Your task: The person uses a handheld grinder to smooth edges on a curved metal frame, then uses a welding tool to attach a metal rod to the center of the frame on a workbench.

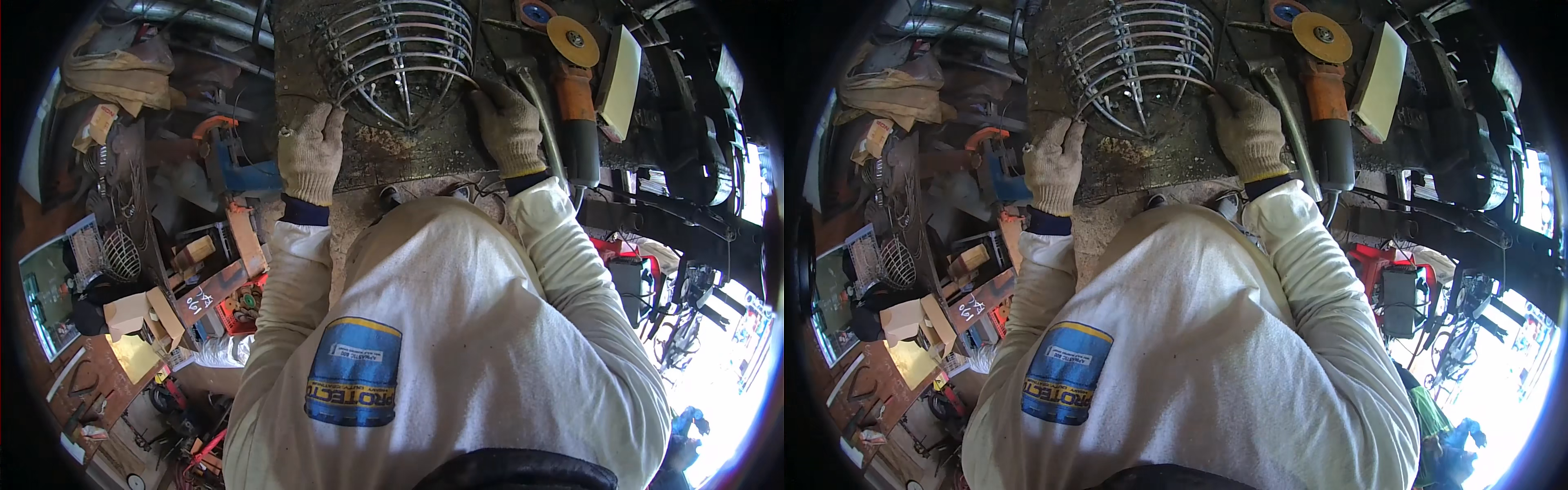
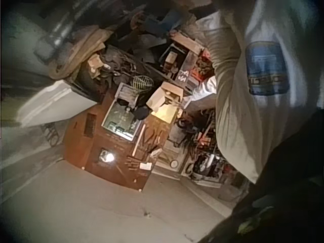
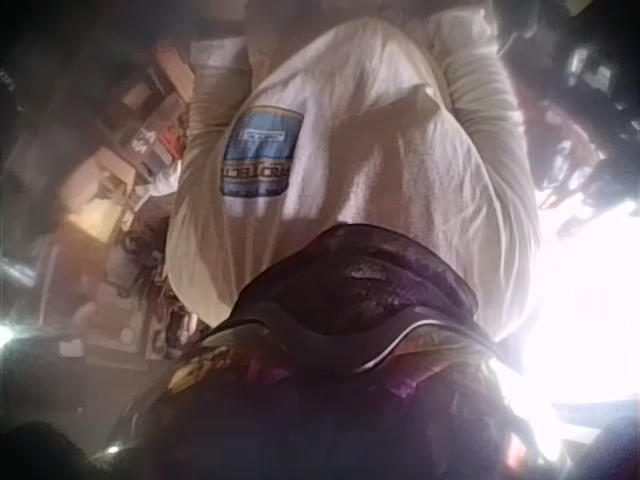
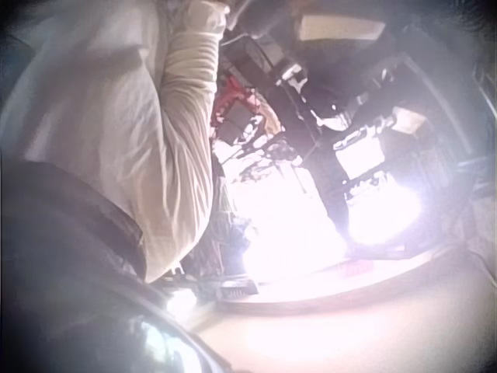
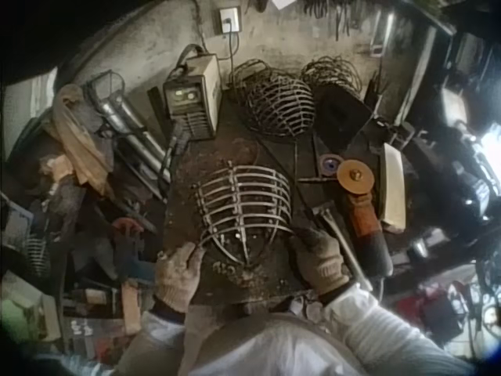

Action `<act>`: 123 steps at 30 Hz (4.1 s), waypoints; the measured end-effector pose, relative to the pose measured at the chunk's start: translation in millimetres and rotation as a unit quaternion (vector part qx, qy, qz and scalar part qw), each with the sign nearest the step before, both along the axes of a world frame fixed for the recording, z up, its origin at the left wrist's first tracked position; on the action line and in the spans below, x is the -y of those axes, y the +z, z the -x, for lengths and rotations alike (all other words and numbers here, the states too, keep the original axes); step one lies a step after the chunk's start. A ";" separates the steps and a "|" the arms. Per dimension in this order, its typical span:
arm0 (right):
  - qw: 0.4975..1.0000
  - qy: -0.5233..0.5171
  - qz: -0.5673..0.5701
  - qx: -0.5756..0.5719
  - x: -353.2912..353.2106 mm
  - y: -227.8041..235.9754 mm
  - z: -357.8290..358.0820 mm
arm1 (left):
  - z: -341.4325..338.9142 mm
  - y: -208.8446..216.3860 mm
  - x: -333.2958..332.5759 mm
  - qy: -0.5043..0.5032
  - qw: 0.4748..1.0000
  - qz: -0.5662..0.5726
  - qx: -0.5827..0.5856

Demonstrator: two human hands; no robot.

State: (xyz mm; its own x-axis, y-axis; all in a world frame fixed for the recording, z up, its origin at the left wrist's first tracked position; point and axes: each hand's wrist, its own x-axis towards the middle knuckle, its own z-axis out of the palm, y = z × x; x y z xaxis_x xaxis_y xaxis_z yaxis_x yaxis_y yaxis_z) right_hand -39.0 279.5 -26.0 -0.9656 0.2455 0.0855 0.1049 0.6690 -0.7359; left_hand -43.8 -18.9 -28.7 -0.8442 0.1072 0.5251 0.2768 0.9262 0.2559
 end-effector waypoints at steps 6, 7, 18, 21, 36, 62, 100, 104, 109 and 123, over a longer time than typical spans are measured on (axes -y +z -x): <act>1.000 -0.003 -0.006 0.011 0.4 0.5 1.4 | 3.8 -9.7 -2.4 0.035 0.999 0.030 -0.018; 1.000 -0.003 -0.006 0.012 0.4 1.1 1.1 | 2.5 -9.6 -4.0 0.034 0.999 0.031 -0.018; 0.976 0.026 0.216 -0.007 -39.6 26.5 -14.8 | 4.8 -7.2 -8.0 0.030 0.999 0.009 -0.006; 0.968 -0.016 0.243 0.060 -69.0 43.4 -25.5 | 3.6 -6.2 -7.5 0.034 0.999 -0.009 0.005; 0.993 0.059 -0.081 0.060 -15.0 36.7 -1.9 | 8.4 -15.9 -2.2 0.026 0.998 -0.032 -0.037; 0.975 0.007 -0.161 0.153 -40.6 49.0 -1.6 | 4.8 -12.5 0.6 -0.018 0.999 0.048 0.010; 0.927 -0.246 -0.278 -0.051 -108.4 92.0 -26.0 | 9.3 -19.2 5.5 -0.025 0.999 0.031 -0.021; 0.995 0.036 -0.006 -0.096 -47.6 42.7 -21.6 | 6.8 -3.8 -10.0 0.013 0.999 -0.050 -0.004; 0.993 0.091 -0.070 -0.026 -9.3 17.8 3.4 | 3.9 -5.5 -7.9 0.016 1.000 -0.018 -0.002; 0.992 0.042 -0.092 -0.074 -7.8 -4.3 10.4 | 9.3 22.1 20.9 -0.034 0.897 -0.362 0.250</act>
